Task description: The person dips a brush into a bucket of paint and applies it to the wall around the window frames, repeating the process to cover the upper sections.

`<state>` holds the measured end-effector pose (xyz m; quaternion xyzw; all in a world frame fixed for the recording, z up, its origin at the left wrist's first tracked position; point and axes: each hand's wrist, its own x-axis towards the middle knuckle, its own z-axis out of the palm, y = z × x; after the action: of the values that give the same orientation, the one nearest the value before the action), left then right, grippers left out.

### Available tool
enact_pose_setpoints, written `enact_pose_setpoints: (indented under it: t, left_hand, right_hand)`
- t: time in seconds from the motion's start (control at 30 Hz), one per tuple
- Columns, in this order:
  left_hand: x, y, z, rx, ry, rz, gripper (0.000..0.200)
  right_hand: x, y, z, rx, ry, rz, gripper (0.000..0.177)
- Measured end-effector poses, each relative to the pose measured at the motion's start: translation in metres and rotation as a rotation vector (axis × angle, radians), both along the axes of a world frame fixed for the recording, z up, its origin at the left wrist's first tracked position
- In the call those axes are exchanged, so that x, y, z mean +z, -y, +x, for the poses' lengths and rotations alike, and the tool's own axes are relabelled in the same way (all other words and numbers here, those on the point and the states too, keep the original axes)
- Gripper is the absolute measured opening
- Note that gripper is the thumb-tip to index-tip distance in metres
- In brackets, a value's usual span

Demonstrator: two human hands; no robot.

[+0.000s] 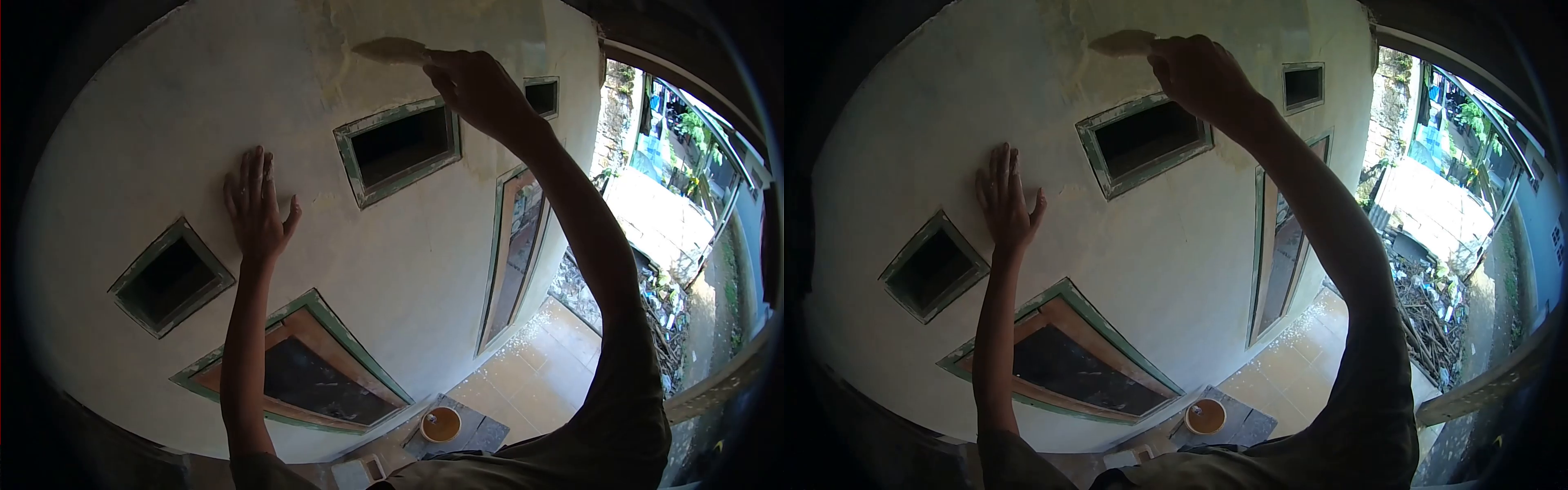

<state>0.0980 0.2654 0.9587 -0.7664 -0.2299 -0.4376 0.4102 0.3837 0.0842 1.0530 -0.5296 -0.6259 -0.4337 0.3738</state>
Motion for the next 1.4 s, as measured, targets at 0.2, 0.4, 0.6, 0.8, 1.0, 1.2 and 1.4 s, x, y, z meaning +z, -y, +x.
enact_pose_setpoints:
  t: [0.2, 0.4, 0.6, 0.8, 1.0, 1.2, 1.4]
  left_hand:
    - [0.007, -0.002, 0.003, -0.08, 0.053, 0.029, 0.055]
    - [0.008, -0.001, 0.004, -0.073, 0.065, 0.05, 0.053]
    - [0.011, -0.001, 0.004, -0.067, 0.077, 0.035, 0.054]
    - [0.009, -0.001, 0.005, -0.069, 0.082, 0.027, 0.052]
    - [0.009, -0.001, 0.004, -0.064, 0.074, 0.033, 0.053]
    - [0.01, -0.002, 0.004, -0.057, 0.079, 0.021, 0.053]
    - [0.009, -0.002, 0.004, -0.055, 0.081, 0.012, 0.053]
  right_hand:
    - [0.08, -0.024, -0.01, -0.111, -0.078, 0.08, 0.016]
    - [-0.001, -0.039, 0.003, -0.13, -0.035, -0.116, 0.017]
    - [-0.029, 0.013, -0.002, -0.004, -0.124, -0.249, 0.017]
    - [0.069, -0.015, 0.007, -0.102, 0.153, 0.161, 0.02]
    - [0.085, -0.042, 0.021, -0.106, 0.095, 0.071, 0.02]
    - [-0.005, -0.005, 0.021, -0.04, -0.031, -0.373, 0.021]
    - [0.02, 0.021, 0.022, -0.098, -0.049, -0.5, 0.024]
